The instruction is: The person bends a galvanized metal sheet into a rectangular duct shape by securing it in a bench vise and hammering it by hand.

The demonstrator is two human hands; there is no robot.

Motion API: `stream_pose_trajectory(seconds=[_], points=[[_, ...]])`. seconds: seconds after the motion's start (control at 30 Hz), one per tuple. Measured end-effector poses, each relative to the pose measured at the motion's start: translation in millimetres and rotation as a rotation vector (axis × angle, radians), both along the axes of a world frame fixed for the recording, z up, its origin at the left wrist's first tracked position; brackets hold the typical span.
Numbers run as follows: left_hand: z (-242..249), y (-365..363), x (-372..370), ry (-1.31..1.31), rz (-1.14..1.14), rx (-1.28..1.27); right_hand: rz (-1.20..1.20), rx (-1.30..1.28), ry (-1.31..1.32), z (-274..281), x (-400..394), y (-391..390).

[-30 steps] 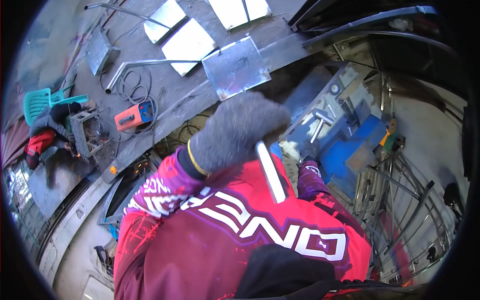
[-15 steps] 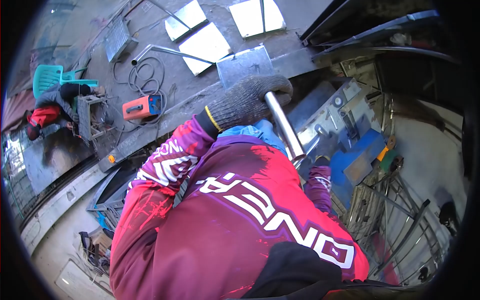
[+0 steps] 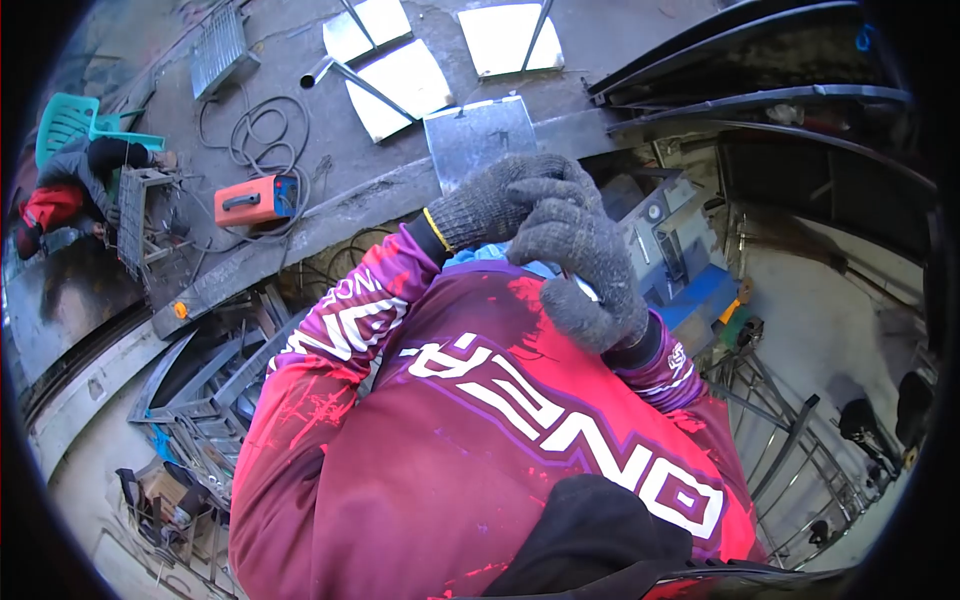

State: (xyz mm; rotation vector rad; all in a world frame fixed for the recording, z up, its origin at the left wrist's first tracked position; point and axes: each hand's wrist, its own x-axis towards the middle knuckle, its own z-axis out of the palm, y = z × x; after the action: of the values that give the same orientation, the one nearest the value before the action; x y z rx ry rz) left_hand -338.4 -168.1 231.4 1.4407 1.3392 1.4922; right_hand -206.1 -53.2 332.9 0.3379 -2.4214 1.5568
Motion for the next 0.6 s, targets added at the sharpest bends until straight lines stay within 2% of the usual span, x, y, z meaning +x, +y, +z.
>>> stream_pose_trajectory(seconds=[0.07, 0.1, 0.2, 0.23, 0.27, 0.33, 0.37, 0.43, 0.5, 0.6], points=[[5, -6, 1, 0.242, 0.098, 0.003, -0.01, -0.012, -0.005, 4, -5, -9], [7, -10, 3, 0.077, 0.085, -0.085, 0.02, 0.032, -0.022, 6, -7, -10], [-17, -34, -8, 0.005, 0.037, -0.233, 0.017, 0.071, 0.003, 11, -13, -39], [-27, -43, -9, 0.167, 0.151, -0.224, 0.014, 0.063, 0.016, 8, -13, -52], [-31, -57, -11, 0.166, 0.15, -0.223, 0.01, 0.056, 0.03, 7, -13, -59], [-40, -89, -18, 0.27, 0.348, -0.508, 0.021, 0.084, -0.012, 8, -12, -52], [-49, -104, -22, 0.261, 0.345, -0.508, 0.02, 0.085, -0.018, 7, -12, -48], [-71, -132, -31, 0.119, 0.526, -0.683, 0.006, 0.057, -0.013, 5, -11, -51], [-92, -155, -38, 0.122, 0.556, -0.712, 0.01, 0.051, -0.016, 4, -9, -50], [-97, -165, -40, 0.16, 0.576, -0.753, 0.059, 0.041, -0.023, 4, -6, -49]])
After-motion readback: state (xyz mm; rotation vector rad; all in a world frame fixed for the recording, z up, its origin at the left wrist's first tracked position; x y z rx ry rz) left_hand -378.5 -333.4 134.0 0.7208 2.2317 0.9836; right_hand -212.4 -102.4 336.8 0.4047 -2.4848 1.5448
